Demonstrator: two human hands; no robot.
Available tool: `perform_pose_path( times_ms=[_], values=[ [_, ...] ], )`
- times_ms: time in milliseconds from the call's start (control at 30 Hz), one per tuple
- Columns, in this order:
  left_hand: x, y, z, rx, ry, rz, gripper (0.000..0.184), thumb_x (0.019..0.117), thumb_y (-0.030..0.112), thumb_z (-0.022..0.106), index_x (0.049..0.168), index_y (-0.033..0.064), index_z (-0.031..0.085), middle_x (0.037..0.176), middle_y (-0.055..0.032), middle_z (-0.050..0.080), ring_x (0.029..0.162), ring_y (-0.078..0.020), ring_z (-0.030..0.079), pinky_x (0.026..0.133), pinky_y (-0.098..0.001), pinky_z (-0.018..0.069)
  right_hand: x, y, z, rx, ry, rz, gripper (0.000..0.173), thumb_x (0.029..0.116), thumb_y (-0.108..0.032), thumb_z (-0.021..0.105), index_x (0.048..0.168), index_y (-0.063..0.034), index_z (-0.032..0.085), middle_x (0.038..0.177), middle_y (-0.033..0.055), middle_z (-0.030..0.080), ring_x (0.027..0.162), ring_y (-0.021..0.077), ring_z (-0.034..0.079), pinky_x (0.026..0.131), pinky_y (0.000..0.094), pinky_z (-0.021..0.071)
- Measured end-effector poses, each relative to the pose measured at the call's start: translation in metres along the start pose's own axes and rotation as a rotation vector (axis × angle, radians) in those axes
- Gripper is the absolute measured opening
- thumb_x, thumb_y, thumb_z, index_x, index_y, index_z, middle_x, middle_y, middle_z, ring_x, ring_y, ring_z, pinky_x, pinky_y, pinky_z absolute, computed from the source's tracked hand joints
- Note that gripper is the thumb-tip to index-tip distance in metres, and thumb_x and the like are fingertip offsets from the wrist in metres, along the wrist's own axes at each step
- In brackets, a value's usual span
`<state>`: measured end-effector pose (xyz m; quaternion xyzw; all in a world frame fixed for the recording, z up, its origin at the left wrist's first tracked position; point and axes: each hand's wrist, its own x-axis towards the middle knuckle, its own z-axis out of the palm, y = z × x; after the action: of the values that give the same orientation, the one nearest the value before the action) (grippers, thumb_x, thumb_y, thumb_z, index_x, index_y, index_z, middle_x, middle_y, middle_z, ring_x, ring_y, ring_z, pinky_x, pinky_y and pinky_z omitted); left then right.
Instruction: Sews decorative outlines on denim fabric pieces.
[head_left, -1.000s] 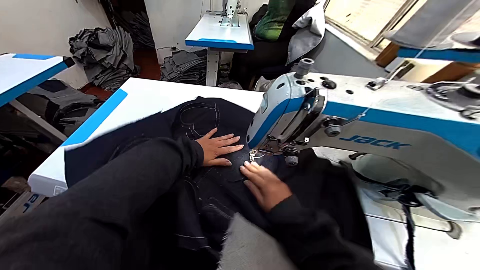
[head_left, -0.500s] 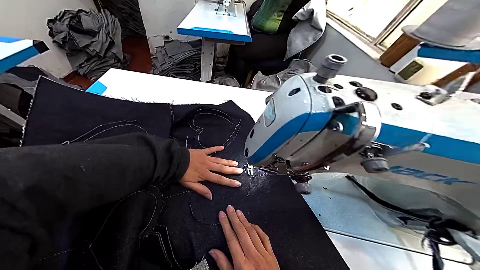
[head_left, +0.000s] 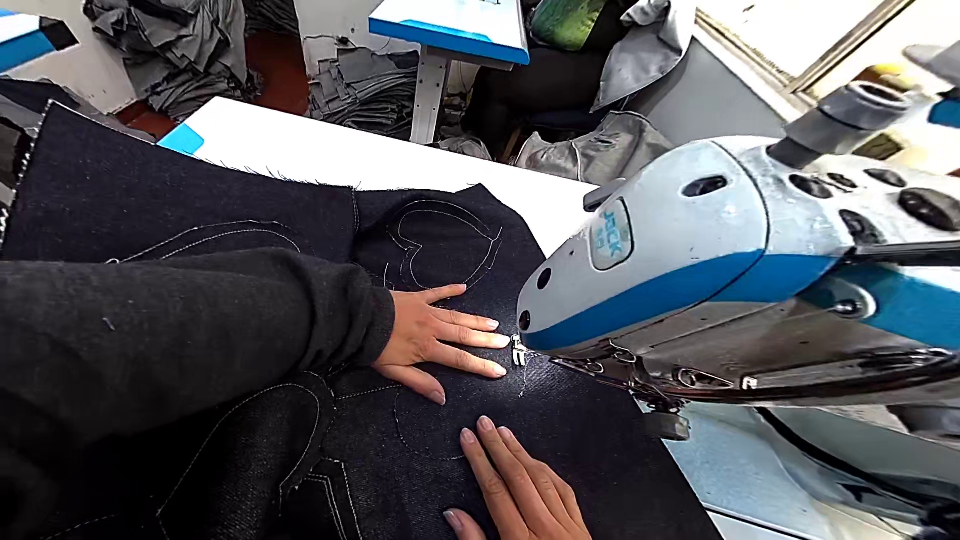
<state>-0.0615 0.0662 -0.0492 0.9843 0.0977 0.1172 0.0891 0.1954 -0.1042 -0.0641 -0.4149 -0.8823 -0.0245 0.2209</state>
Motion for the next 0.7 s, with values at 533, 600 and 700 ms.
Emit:
perform_pose_path(
  times_ms=[533, 600, 700],
  values=[
    [0.000, 0.008, -0.001, -0.003, -0.014, -0.048, 0.066, 0.0986, 0.063, 0.039, 0.152, 0.0259, 0.051, 0.160, -0.0034, 0.045, 0.155, -0.0265, 0.029, 0.124, -0.0659, 0.0085, -0.002, 0.000, -0.003, -0.008, -0.006, -0.010, 0.061, 0.1015, -0.054, 0.048, 0.136, -0.0074, 0.066, 0.141, 0.0110, 0.065, 0.128, 0.0245, 0.060, 0.105, 0.0340, 0.0421],
    [-0.001, 0.009, 0.001, 0.012, -0.009, -0.062, 0.068, 0.0991, 0.064, 0.037, 0.154, 0.0258, 0.049, 0.161, -0.0047, 0.044, 0.155, -0.0278, 0.028, 0.124, -0.0664, 0.0087, -0.002, 0.002, -0.002, -0.008, 0.002, -0.016, 0.061, 0.1018, -0.054, 0.048, 0.137, -0.0068, 0.066, 0.141, 0.0115, 0.065, 0.129, 0.0251, 0.060, 0.107, 0.0342, 0.0424],
    [0.000, 0.011, 0.002, 0.040, 0.007, -0.097, 0.070, 0.0990, 0.065, 0.035, 0.155, 0.0250, 0.048, 0.161, -0.0068, 0.044, 0.155, -0.0297, 0.029, 0.123, -0.0674, 0.0105, 0.001, 0.010, -0.002, -0.002, 0.015, -0.024, 0.059, 0.1028, -0.051, 0.047, 0.137, -0.0070, 0.066, 0.140, 0.0118, 0.065, 0.128, 0.0257, 0.061, 0.108, 0.0344, 0.0431]
  ],
)
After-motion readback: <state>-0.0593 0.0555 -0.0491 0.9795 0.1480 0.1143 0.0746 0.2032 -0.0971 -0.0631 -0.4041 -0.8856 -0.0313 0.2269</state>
